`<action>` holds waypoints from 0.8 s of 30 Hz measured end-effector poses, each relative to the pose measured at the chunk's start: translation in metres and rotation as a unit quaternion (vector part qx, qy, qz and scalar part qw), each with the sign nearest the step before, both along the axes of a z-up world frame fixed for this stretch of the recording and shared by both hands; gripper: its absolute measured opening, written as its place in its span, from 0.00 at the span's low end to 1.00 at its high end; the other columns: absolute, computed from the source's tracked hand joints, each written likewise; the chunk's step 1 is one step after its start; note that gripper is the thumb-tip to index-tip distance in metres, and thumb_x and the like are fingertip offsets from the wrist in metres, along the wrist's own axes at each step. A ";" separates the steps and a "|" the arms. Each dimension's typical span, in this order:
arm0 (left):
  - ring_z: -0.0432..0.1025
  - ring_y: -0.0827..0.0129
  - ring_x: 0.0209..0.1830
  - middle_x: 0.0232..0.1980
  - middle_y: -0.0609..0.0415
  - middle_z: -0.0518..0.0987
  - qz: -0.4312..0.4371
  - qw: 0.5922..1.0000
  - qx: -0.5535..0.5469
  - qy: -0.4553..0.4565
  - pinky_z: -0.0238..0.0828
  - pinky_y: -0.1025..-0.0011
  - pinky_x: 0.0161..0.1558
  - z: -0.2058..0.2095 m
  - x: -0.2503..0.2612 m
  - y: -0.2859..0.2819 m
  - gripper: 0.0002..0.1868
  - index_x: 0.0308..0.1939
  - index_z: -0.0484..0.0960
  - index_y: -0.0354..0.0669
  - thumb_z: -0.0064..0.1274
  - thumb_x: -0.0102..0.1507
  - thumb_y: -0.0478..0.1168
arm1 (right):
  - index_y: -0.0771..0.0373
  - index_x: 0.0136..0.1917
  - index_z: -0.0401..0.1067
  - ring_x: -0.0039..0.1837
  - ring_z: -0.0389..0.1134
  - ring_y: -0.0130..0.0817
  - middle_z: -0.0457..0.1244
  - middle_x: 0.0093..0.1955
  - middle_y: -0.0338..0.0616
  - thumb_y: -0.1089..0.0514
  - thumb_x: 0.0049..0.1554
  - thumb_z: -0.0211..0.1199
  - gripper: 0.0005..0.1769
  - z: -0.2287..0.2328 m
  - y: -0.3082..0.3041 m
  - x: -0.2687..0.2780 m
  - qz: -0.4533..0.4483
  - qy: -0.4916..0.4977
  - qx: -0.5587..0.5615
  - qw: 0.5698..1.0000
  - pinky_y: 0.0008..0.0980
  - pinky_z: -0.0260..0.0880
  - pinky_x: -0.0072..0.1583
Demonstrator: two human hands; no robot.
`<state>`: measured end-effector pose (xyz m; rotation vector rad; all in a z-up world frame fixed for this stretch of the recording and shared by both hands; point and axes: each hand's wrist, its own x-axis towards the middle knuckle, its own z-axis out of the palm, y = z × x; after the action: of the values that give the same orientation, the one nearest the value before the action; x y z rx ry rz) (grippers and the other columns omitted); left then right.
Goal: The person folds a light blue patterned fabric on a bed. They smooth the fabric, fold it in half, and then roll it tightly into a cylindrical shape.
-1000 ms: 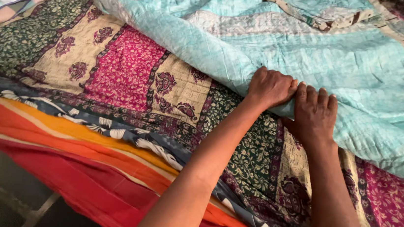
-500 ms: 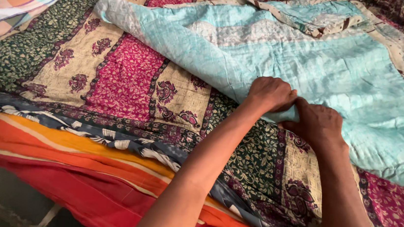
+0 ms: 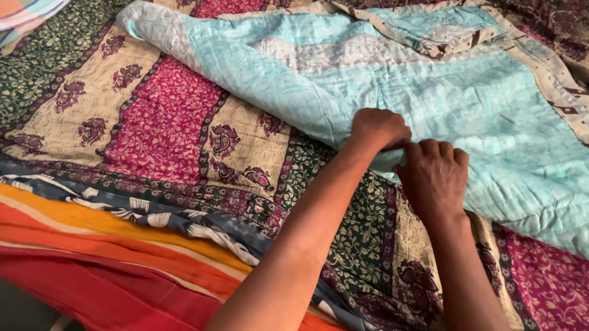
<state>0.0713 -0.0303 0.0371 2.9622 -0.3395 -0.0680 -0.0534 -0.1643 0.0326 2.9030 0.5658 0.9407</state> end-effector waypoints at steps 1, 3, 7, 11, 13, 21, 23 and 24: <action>0.79 0.59 0.48 0.48 0.53 0.85 0.000 0.999 0.007 -0.048 0.71 0.56 0.50 -0.005 0.002 -0.002 0.15 0.41 0.88 0.53 0.47 0.62 0.49 | 0.55 0.50 0.75 0.57 0.67 0.43 0.68 0.50 0.41 0.45 0.50 0.72 0.18 -0.004 -0.002 0.003 0.009 -0.004 0.009 1.000 0.45 0.61 0.59; 0.78 0.59 0.47 0.44 0.52 0.85 -0.004 0.990 0.019 -0.143 0.65 0.51 0.54 -0.018 0.003 -0.010 0.12 0.36 0.89 0.53 0.48 0.62 0.43 | 0.55 0.48 0.75 0.56 0.68 0.43 0.69 0.49 0.41 0.45 0.51 0.70 0.16 -0.011 -0.008 0.006 0.023 -0.012 0.028 0.999 0.45 0.62 0.60; 0.77 0.60 0.41 0.38 0.52 0.83 -0.089 0.890 -0.023 -0.446 0.70 0.57 0.43 -0.033 -0.013 -0.005 0.08 0.35 0.84 0.44 0.52 0.66 0.41 | 0.55 0.47 0.75 0.54 0.69 0.42 0.69 0.48 0.41 0.47 0.55 0.68 0.13 -0.018 -0.011 0.013 0.022 -0.036 0.025 0.999 0.45 0.62 0.60; 0.75 0.57 0.38 0.33 0.51 0.81 -0.136 0.878 -0.144 -0.435 0.70 0.56 0.42 -0.041 -0.054 0.016 0.13 0.31 0.82 0.43 0.53 0.66 0.46 | 0.56 0.48 0.74 0.55 0.69 0.41 0.69 0.49 0.41 0.51 0.59 0.64 0.09 -0.019 -0.013 0.013 0.012 -0.042 0.025 0.999 0.44 0.62 0.61; 0.75 0.57 0.39 0.34 0.51 0.81 -0.165 0.858 -0.165 -0.458 0.70 0.56 0.45 -0.042 -0.067 0.023 0.12 0.32 0.81 0.43 0.53 0.65 0.45 | 0.58 0.49 0.74 0.56 0.69 0.42 0.69 0.49 0.42 0.51 0.60 0.63 0.09 -0.021 -0.013 0.011 0.003 -0.036 0.027 0.999 0.45 0.62 0.64; 0.76 0.57 0.40 0.33 0.50 0.82 -0.153 0.873 -0.140 -0.442 0.70 0.58 0.48 -0.050 -0.049 0.018 0.12 0.30 0.80 0.44 0.51 0.64 0.45 | 0.60 0.58 0.72 0.70 0.64 0.44 0.67 0.66 0.45 0.57 0.62 0.61 0.11 -0.026 0.000 0.007 -0.007 -0.117 0.042 0.992 0.54 0.55 0.74; 0.77 0.56 0.40 0.32 0.49 0.83 -0.144 0.887 -0.115 -0.424 0.70 0.57 0.48 -0.053 -0.036 0.015 0.14 0.29 0.81 0.45 0.50 0.64 0.47 | 0.59 0.61 0.72 0.71 0.63 0.44 0.66 0.66 0.44 0.56 0.65 0.61 0.11 -0.023 -0.001 0.007 -0.023 -0.054 0.031 0.998 0.54 0.54 0.76; 0.77 0.56 0.40 0.32 0.49 0.84 -0.140 0.894 -0.103 -0.414 0.70 0.57 0.48 -0.056 -0.030 0.012 0.15 0.29 0.81 0.45 0.49 0.64 0.48 | 0.58 0.63 0.71 0.71 0.63 0.44 0.66 0.66 0.44 0.56 0.67 0.60 0.11 -0.021 -0.004 0.007 -0.033 -0.021 0.026 0.999 0.54 0.54 0.76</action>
<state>0.0410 -0.0182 -0.0187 2.5381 -0.8035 1.1370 -0.0464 -0.1683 0.0112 2.9191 0.4471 1.0194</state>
